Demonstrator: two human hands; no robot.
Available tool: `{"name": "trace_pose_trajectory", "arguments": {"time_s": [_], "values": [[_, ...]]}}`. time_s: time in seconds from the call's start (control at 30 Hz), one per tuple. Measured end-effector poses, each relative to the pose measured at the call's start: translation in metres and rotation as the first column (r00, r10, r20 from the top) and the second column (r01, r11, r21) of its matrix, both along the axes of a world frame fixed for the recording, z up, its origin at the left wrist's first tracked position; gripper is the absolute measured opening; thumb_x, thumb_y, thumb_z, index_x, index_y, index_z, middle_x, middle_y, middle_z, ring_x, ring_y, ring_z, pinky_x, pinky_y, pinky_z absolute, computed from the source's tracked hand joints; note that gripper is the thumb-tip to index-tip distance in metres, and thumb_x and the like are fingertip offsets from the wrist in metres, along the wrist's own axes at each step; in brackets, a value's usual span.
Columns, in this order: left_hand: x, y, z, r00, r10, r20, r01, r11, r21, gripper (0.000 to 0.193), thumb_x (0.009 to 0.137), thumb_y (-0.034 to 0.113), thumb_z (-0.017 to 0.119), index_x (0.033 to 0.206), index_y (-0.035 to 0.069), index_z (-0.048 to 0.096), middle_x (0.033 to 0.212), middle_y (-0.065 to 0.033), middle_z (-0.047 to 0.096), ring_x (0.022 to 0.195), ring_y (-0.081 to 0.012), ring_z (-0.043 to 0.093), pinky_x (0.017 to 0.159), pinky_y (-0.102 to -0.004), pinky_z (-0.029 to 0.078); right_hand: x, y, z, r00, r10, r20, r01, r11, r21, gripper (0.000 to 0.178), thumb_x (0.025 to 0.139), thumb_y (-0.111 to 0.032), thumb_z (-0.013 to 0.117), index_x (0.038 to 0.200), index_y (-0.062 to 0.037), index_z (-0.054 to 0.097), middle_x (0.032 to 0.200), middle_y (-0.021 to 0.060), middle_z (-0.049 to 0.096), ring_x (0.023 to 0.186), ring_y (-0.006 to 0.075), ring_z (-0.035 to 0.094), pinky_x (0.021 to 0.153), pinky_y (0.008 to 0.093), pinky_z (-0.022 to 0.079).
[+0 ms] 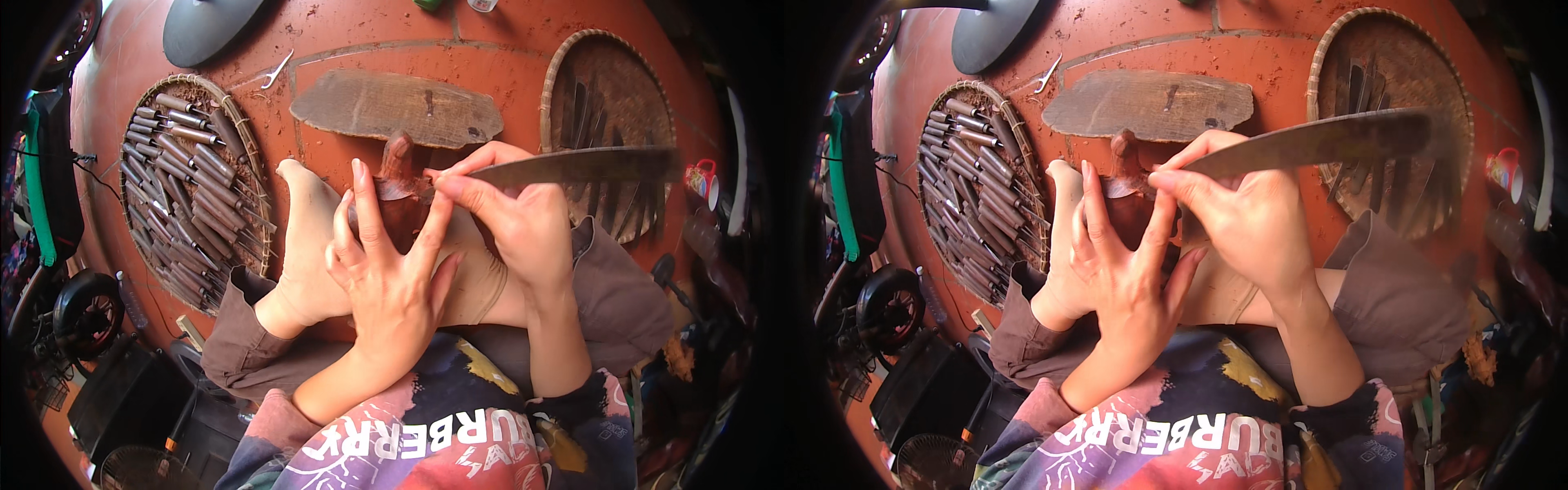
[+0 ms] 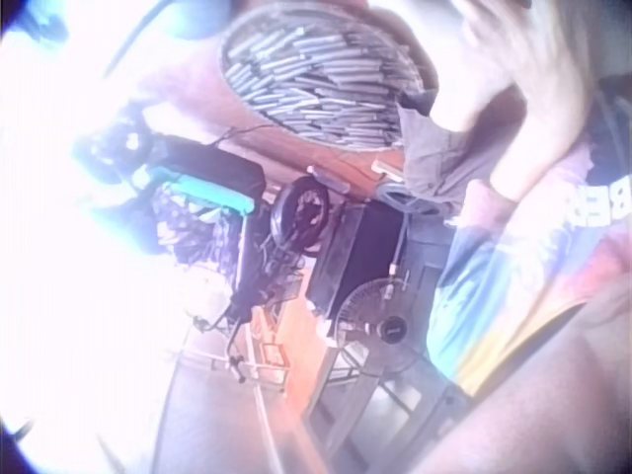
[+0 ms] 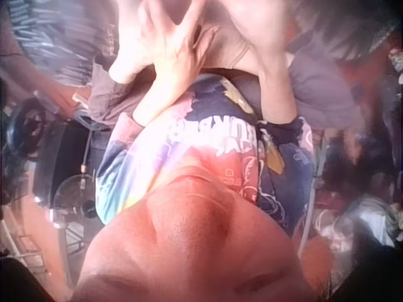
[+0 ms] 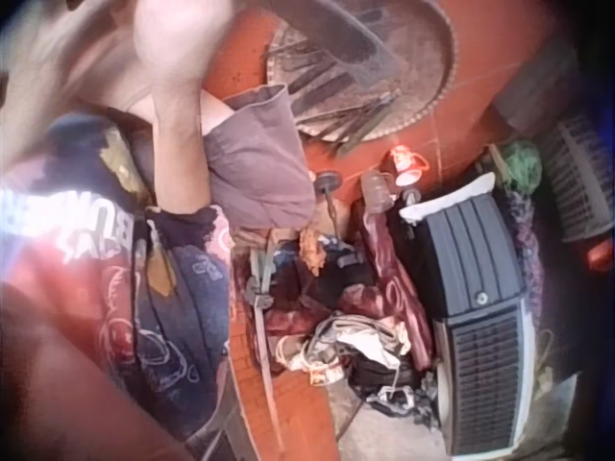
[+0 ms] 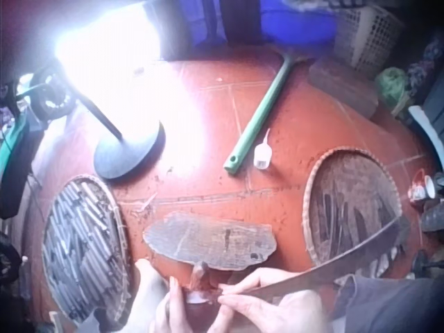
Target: The person sits cross-legged on the floor and carves a reddish-brown wooden object using a small knife. They hold the object with their left hand and use the knife with their right hand to shape and refine its surface.
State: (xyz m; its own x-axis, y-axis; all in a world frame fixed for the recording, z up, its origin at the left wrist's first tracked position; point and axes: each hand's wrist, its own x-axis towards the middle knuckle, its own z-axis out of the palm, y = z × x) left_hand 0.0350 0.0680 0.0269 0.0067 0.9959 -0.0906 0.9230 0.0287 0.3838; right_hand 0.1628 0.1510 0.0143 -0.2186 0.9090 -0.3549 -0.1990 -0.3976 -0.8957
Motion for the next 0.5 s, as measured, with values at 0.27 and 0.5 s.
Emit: {"name": "trace_pose_trajectory", "arguments": {"time_s": [0.27,0.5], "values": [[-0.001,0.005,0.002,1.000,0.013,-0.008,-0.013,1.000,0.002,0.067,0.079,0.030,0.076,0.143,0.033,0.055,0.161,-0.0293,0.016,0.136,-0.0450,0.030,0.099,-0.0517,0.031,-0.002,0.004,0.003,0.999,-0.011,0.047,0.011,1.000,0.002,0.004,0.091,0.000,0.067,0.091,0.0043,0.067,0.083,0.0045,0.068,0.078,0.0067,0.062,0.069,0.0210,0.050],[-0.002,-0.002,-0.003,0.998,0.024,0.051,-0.025,0.999,0.020,0.070,0.076,0.027,0.078,0.142,0.034,0.055,0.161,-0.0273,0.017,0.137,-0.0444,0.029,0.101,-0.0520,0.030,-0.002,-0.008,0.005,0.994,-0.008,0.112,-0.001,0.997,0.077,0.003,0.092,0.002,0.066,0.092,0.0042,0.068,0.090,0.0078,0.069,0.087,0.0113,0.065,0.078,0.0235,0.053]]}}
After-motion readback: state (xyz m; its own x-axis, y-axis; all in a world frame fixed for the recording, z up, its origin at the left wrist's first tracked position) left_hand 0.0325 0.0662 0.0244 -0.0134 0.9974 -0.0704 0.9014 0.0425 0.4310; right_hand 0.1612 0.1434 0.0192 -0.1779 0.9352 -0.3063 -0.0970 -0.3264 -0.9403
